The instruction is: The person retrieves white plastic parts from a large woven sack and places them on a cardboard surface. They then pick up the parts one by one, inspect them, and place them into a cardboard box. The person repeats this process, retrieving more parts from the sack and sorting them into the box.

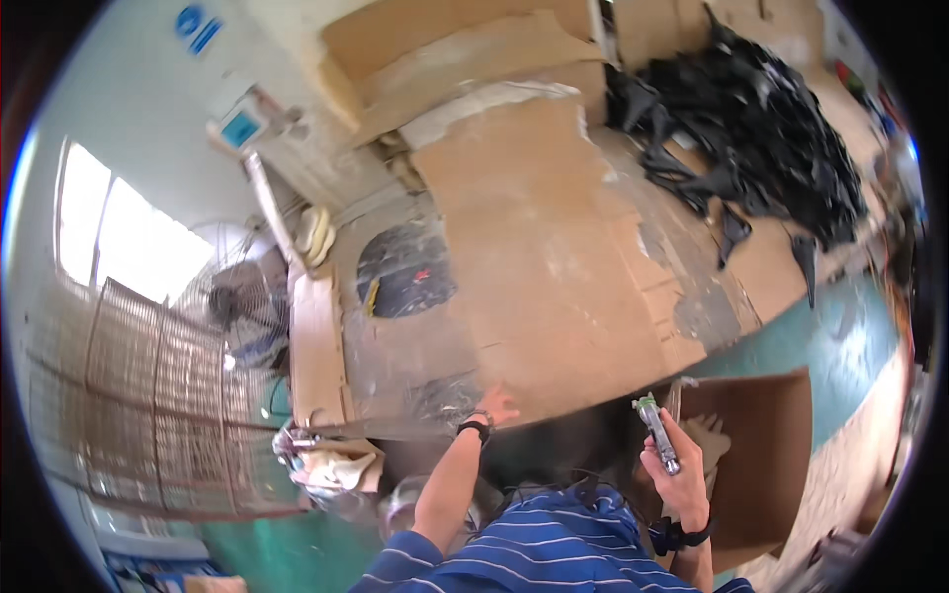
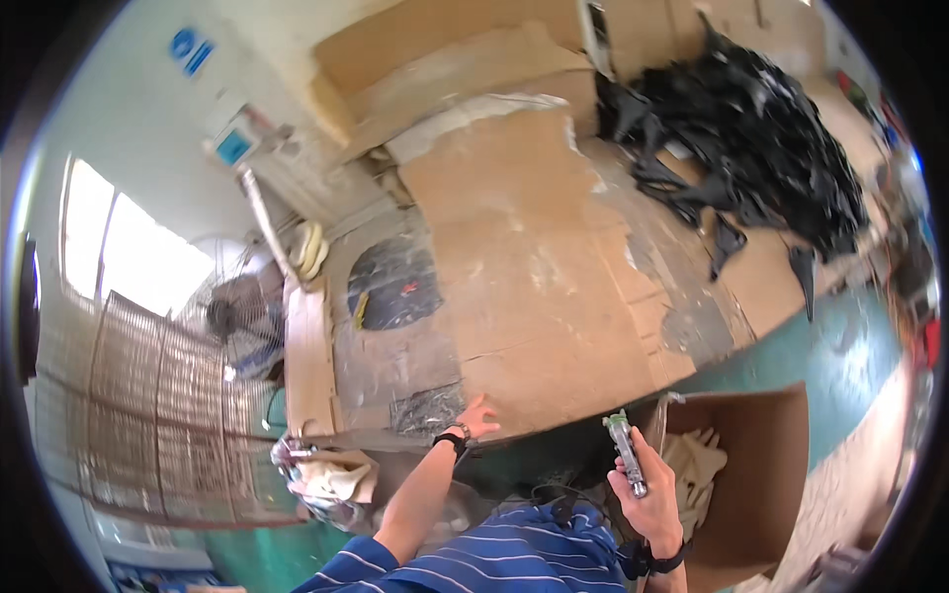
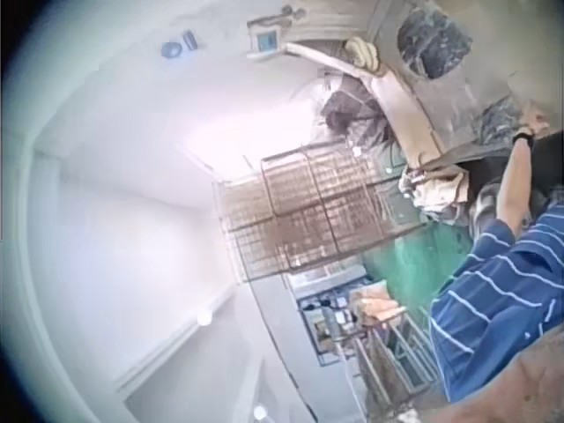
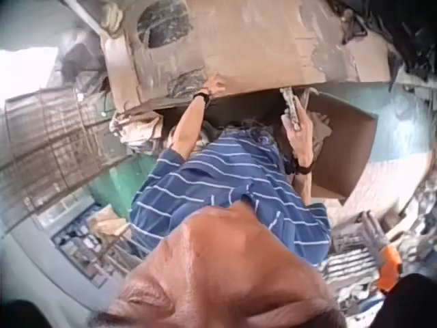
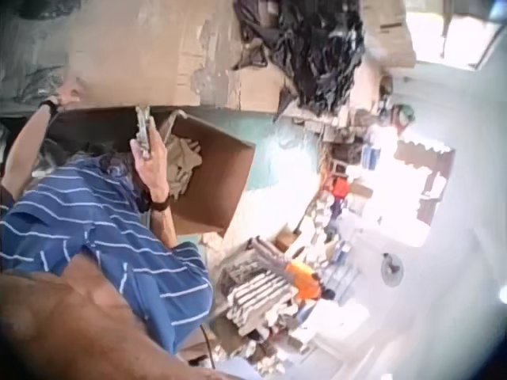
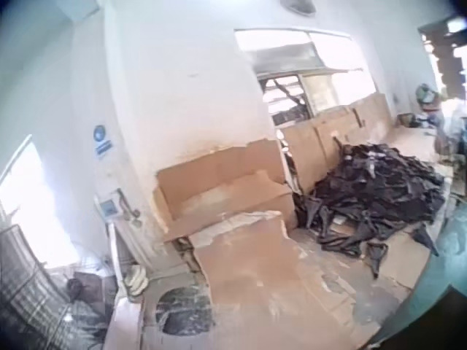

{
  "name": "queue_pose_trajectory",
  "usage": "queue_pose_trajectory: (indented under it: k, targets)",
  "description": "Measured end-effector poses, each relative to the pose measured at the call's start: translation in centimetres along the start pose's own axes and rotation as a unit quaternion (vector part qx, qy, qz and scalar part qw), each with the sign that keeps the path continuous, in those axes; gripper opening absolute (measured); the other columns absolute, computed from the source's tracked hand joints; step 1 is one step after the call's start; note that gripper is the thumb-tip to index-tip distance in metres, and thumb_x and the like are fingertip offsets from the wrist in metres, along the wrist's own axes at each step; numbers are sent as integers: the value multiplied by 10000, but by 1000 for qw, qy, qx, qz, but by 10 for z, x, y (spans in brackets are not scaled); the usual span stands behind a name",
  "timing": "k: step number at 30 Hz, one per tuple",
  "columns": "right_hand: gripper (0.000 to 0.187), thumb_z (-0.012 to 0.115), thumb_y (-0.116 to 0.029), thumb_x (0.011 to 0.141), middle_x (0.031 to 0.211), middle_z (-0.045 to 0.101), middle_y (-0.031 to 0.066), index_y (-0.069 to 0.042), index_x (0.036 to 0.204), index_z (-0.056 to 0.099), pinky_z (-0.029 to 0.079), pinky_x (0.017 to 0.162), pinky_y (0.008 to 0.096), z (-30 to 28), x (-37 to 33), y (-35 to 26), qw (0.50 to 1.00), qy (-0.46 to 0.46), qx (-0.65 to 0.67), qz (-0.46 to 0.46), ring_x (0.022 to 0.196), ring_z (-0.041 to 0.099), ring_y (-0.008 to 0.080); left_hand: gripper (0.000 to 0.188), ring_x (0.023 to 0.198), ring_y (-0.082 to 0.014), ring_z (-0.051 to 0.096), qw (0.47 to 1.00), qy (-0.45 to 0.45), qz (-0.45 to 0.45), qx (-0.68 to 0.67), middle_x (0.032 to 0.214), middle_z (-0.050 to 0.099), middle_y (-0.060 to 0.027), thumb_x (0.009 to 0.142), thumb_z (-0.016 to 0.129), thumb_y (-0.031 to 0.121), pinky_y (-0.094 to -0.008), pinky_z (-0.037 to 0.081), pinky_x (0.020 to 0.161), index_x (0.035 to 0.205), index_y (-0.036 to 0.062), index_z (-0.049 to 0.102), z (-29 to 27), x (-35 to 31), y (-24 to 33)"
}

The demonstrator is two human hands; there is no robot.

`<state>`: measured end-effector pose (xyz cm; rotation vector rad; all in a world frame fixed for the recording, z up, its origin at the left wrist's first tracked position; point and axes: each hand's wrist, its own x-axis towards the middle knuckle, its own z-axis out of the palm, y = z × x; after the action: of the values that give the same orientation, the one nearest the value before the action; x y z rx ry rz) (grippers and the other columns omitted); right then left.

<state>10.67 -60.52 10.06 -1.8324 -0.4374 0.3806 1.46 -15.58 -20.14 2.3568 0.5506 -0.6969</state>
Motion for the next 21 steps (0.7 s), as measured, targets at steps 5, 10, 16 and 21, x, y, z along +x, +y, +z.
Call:
queue_pose_trajectory:
  k: [5,10,16,21]
  targets:
    - [671,771,15,882,1040,750,134,34,1519,560,600,826,338,52,-10,-51,995,-74,-48,-56,902,725,198,567,1541,-404,413,988,135,-11,-75,1699,372,-250,860,803,460,-449,383,1247,1320,138,730,65,-49,-25]
    - [615,748,7,909,1080,756,147,33,1500,579,601,856,338,98,-30,-88,987,-133,-47,-81,940,735,203,488,1282,-337,668,966,144,58,-209,1350,723,-155,913,757,424,-440,525,1095,1292,117,732,128,-133,-60]
    - [577,751,-11,911,1065,724,106,8,1472,616,564,868,312,167,-29,-89,982,-170,-44,-75,933,699,182,449,1194,-381,709,944,40,-232,-230,1229,766,-182,883,659,423,-473,553,1035,1173,113,808,207,-277,-168]
    - [469,786,-102,933,1013,708,40,-28,1387,696,557,701,272,230,16,-106,943,-322,-33,82,804,648,115,312,822,-235,705,654,268,-369,-603,890,721,-53,969,732,309,-488,605,695,1131,44,764,350,-442,-258]
